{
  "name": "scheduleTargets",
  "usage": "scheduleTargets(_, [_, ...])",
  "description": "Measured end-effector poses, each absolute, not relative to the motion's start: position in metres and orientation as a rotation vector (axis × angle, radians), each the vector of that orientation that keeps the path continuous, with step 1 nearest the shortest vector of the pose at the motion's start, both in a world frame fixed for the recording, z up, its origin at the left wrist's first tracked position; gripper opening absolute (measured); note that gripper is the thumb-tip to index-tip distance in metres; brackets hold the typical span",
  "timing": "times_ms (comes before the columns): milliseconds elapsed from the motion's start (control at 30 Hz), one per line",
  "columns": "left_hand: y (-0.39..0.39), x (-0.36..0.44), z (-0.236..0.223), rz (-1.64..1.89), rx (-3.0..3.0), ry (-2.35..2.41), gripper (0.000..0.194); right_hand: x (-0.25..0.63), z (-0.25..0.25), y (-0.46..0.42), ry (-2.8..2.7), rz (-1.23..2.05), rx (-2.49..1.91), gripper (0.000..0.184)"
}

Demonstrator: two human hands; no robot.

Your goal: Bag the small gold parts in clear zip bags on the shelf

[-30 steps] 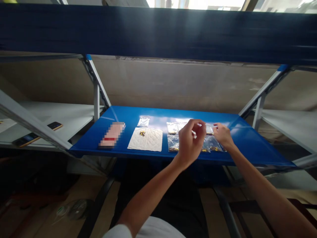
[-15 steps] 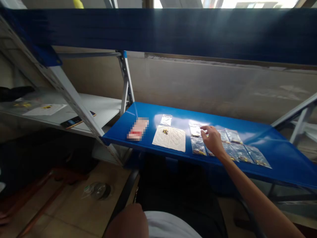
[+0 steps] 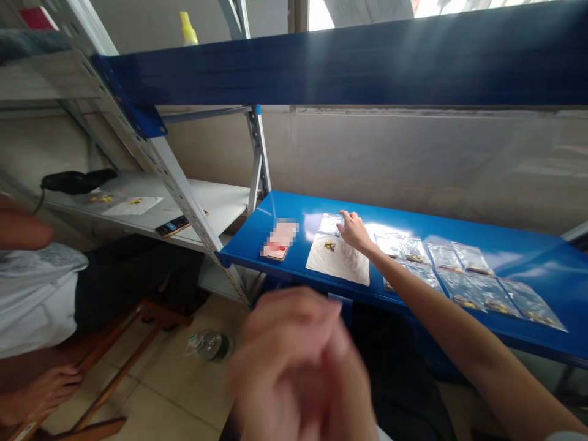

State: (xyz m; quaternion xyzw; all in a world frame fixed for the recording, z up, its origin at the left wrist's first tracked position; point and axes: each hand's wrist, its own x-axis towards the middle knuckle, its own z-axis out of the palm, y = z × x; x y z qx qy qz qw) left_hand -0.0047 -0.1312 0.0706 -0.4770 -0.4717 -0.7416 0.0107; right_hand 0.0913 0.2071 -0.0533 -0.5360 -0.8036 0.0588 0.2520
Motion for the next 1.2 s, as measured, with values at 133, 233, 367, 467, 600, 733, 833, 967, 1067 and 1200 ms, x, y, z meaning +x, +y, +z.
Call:
scheduleTargets(133, [-0.003,-0.007,0.031,-2.37,-1.536,-1.572,0.003,0.08,-0.056,0.218,-2.201,0.206,-1.529,0.034])
scheduleTargets(233, [0.071,-0.02,-0.007,-2.227,-1.65,-1.943,0.004,0.075,-0.056,0.224,-2.199,0.221,-1.539,0.025])
scheduleTargets(367, [0.125,-0.044,-0.034,-1.817,-1.959,-2.113,0.011,0.07,-0.055,0.231,-2.17,0.242,-1.56,0.031])
scheduleTargets(467, [0.149,-0.058,-0.037,-1.692,-2.104,-2.112,0.013,0.068,-0.054,0.234,-2.151,0.275,-1.573,0.034])
scheduleTargets(600, [0.167,-0.067,-0.038,-1.65,-2.149,-2.095,0.016,0.072,-0.049,0.234,-2.133,0.307,-1.562,0.021])
scheduleTargets(733, [0.175,-0.071,-0.036,-1.642,-2.073,-2.092,0.025,0.079,-0.037,0.23,-2.084,0.318,-1.503,0.02])
scheduleTargets(833, [0.174,-0.07,-0.028,-1.577,-2.155,-1.976,0.055,0.085,-0.023,0.221,-2.042,0.324,-1.432,0.022])
scheduleTargets(967, [0.154,-0.062,-0.011,-1.3,-2.313,-1.775,0.087,0.092,-0.004,0.188,-1.847,0.471,-1.2,0.036])
scheduleTargets(1067, [0.124,-0.055,-0.003,-1.157,-2.297,-1.719,0.082,0.098,0.001,0.149,-1.746,0.614,-1.086,0.02])
scheduleTargets(1200, [0.081,-0.05,-0.004,-1.047,-2.31,-1.704,0.075,0.106,-0.007,0.094,-1.61,0.767,-1.096,0.016])
